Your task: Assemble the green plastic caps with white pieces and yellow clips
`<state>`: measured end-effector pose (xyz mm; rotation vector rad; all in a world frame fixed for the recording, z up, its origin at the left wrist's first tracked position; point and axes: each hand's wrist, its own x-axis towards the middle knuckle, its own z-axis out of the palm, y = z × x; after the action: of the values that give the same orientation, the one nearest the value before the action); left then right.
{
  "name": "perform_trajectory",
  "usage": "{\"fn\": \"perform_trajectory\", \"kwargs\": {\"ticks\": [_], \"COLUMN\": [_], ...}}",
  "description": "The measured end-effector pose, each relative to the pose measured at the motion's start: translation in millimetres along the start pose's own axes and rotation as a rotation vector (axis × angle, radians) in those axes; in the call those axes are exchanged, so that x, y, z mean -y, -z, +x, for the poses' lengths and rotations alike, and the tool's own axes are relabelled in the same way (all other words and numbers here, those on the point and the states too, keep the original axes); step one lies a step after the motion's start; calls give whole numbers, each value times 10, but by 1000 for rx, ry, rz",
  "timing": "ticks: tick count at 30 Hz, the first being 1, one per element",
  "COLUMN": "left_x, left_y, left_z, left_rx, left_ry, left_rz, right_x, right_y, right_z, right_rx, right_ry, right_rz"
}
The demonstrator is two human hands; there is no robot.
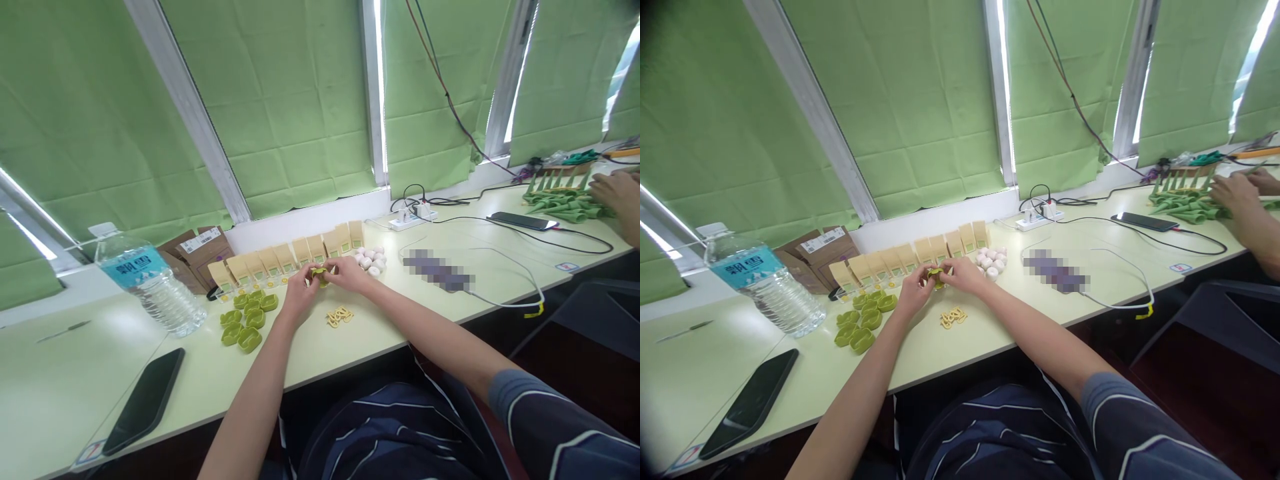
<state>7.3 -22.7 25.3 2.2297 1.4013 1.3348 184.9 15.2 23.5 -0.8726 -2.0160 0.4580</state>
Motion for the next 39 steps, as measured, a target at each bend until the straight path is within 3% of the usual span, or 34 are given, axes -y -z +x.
{"fn": "perform_trajectory", "kwargs": {"ticks": [9,20,27,31,35,39], "left_x": [-43,-46,28,36,30,40], "left_y": [4,19,-32,-27,-24,-25], "left_z": [-12,-25,3,6,8,13], "left_rx": [3,88,31,-21,-30,-30], "left_ry": [-5,-108,-113,-81,-63,-57], "left_rz": [9,-22,24,56,87,108], "right_x": [-10,-71,-74,-101,-158,-214], "right_y": [-8,12,41,123,183,217], "right_z": [9,40,51,73,102,117], "right_rx": [7,-38,-51,-126,-180,-122], "right_ry": [-9,-77,-62,-102,-180,-224], "right_rz": [-9,-14,26,92,-87,-413]}}
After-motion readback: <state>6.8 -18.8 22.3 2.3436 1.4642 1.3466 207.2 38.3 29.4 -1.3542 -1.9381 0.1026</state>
